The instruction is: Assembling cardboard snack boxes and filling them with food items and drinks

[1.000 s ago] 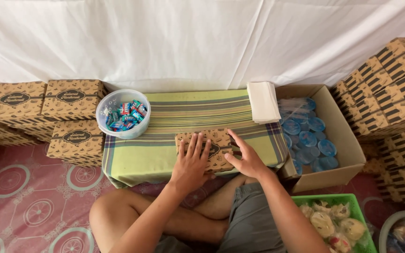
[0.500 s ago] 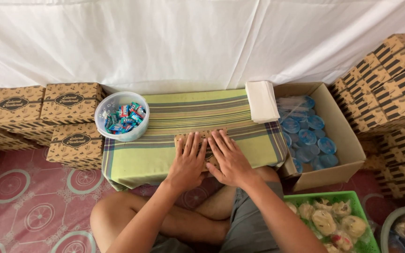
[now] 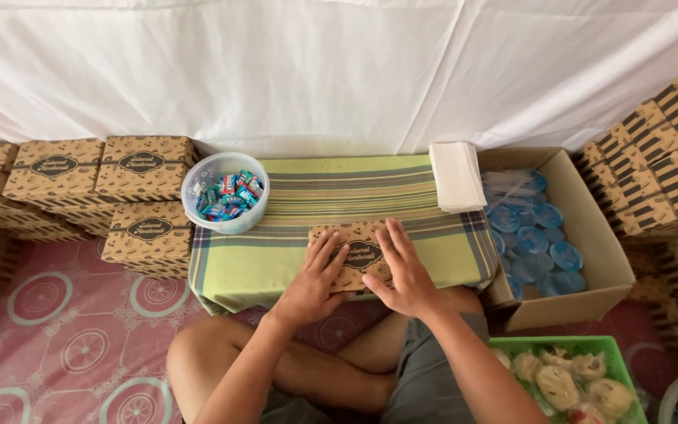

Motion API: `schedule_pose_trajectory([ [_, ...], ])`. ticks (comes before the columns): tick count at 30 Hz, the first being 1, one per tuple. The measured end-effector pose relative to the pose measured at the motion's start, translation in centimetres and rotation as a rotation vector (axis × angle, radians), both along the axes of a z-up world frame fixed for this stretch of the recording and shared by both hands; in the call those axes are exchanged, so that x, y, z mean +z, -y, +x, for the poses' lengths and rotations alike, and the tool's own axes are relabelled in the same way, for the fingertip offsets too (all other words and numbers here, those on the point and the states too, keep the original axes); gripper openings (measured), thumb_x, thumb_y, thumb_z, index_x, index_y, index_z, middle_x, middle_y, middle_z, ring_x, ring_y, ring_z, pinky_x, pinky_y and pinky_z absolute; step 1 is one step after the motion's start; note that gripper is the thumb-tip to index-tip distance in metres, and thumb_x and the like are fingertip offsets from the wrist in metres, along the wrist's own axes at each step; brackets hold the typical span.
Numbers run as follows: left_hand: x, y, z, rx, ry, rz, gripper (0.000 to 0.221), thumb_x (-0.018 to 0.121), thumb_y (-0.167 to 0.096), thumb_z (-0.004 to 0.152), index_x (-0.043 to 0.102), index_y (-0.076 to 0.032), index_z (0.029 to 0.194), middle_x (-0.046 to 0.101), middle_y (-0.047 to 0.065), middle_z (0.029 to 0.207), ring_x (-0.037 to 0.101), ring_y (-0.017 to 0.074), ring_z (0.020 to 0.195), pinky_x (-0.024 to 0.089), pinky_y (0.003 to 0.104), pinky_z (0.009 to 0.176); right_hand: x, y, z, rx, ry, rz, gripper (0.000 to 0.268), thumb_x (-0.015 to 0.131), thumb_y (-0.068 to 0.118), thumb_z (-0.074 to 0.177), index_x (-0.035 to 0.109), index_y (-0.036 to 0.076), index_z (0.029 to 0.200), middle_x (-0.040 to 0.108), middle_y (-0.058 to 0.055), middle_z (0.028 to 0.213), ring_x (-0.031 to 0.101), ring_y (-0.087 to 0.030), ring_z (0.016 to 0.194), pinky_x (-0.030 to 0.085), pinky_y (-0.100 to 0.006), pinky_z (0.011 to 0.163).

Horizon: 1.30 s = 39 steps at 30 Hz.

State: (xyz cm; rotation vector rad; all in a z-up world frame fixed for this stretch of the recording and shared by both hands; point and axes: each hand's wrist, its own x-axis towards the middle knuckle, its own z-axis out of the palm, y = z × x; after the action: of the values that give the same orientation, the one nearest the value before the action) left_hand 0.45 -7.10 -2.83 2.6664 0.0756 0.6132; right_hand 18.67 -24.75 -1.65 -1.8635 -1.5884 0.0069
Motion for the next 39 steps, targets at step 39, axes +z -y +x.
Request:
schedule_pose_trajectory([
  [39,5.1,0.5,2.2,0.174,-0.581,0.067,0.136,0.085,-0.043,0.064,0.006,-0.002,0.166,0.011,0.026,0.168,0.003,0.0452,0.157,0.012,0.063,0.123,1.7,1.8,0.4,0.023,-0.293,-0.232,0.099,0.062,0.052,0.097,0.005,0.011,0.166,-0.012,-0.022,0.171,0.011,-0.053,0.15,0.034,-0.067,0.114],
])
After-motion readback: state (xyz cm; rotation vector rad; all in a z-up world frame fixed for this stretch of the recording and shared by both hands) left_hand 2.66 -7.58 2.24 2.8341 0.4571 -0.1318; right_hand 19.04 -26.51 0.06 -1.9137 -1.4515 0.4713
